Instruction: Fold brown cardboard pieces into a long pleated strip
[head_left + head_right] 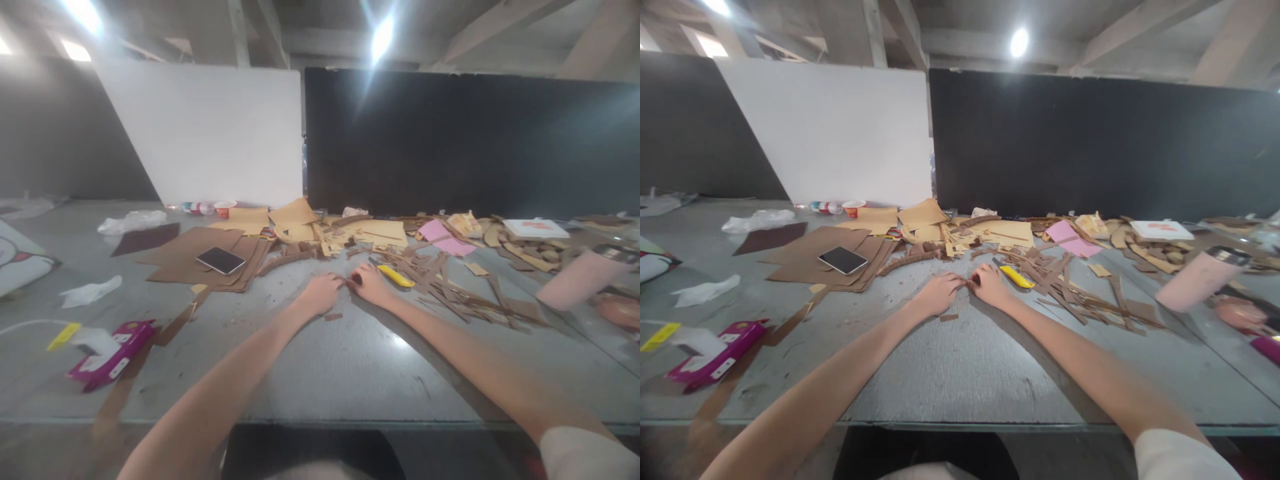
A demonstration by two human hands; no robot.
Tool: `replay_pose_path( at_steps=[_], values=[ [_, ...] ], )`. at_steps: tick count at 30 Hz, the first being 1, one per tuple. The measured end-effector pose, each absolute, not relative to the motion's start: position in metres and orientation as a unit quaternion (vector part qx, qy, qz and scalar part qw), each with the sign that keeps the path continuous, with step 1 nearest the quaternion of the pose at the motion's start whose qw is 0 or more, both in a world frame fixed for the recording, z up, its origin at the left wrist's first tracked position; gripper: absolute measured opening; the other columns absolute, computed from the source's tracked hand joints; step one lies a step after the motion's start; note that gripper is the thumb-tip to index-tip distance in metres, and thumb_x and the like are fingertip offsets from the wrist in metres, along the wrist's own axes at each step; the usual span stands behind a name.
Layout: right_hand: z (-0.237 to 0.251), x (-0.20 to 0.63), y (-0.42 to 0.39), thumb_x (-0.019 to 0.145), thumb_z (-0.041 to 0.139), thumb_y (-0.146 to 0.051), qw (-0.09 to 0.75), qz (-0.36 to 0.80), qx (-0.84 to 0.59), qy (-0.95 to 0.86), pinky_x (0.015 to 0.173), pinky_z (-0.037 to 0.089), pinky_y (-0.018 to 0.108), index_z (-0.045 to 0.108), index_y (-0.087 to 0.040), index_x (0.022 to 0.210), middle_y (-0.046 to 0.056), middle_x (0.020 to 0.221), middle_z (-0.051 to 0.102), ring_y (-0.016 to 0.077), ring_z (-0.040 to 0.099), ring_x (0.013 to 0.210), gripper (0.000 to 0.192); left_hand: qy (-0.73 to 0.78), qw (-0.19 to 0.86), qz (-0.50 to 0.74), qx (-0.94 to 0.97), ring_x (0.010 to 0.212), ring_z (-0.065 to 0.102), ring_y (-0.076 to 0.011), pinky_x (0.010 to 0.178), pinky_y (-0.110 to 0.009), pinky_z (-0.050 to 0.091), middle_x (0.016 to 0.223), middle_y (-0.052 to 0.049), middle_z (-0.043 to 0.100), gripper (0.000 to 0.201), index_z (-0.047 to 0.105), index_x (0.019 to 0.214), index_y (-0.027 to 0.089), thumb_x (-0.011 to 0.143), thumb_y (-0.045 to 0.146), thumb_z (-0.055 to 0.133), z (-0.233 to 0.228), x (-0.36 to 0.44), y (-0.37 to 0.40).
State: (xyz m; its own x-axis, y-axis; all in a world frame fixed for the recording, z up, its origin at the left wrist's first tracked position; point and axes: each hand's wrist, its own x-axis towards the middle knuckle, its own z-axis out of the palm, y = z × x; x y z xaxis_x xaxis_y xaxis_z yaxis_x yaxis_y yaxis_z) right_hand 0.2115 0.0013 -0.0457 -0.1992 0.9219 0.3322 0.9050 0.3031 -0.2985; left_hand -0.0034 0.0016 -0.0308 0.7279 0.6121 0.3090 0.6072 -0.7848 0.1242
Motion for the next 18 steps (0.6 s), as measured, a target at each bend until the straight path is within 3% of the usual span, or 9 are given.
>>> replay_pose_path(
  at_steps=[7, 13, 18],
  values=[
    [-0.0463, 0.2129, 0.0030, 0.101, 0.068, -0.037, 0.221, 0.043, -0.588, -0.777, 0.092, 0.037, 0.039, 0.074, -0.020, 0.094, 0.008, 0.106, 0.067, 0.0248, 0.059, 0.102, 0.019, 0.347, 0.048, 0.205, 0.914, 0.121, 0.063, -0.0250, 0.111, -0.040, 0.050, 0.122, -0.012, 0.072, 0.036, 0.075, 0.119, 0.017, 0.097, 0.006, 0.048, -0.0341, -0.0046, 0.0051],
    [-0.0505, 0.2160, 0.0060, 0.101, 0.068, -0.037, 0.233, 0.037, -0.557, -0.797, 0.093, 0.038, 0.040, 0.075, -0.019, 0.094, 0.009, 0.103, 0.068, 0.0249, 0.059, 0.102, 0.020, 0.359, 0.033, 0.217, 0.907, 0.118, 0.060, -0.0266, 0.108, -0.041, 0.050, 0.113, -0.012, 0.067, 0.023, 0.075, 0.110, 0.015, 0.105, 0.023, 0.054, -0.0337, -0.0045, 0.0032],
    [-0.0535, 0.2189, 0.0093, 0.101, 0.069, -0.034, 0.248, 0.039, -0.529, -0.811, 0.094, 0.039, 0.040, 0.074, -0.020, 0.094, 0.008, 0.103, 0.067, 0.0252, 0.059, 0.103, 0.017, 0.370, 0.071, 0.238, 0.895, 0.120, 0.058, -0.0268, 0.108, -0.041, 0.049, 0.112, -0.009, 0.067, 0.011, 0.072, 0.106, 0.017, 0.101, 0.022, 0.065, -0.0340, -0.0043, 0.0041]
  ],
)
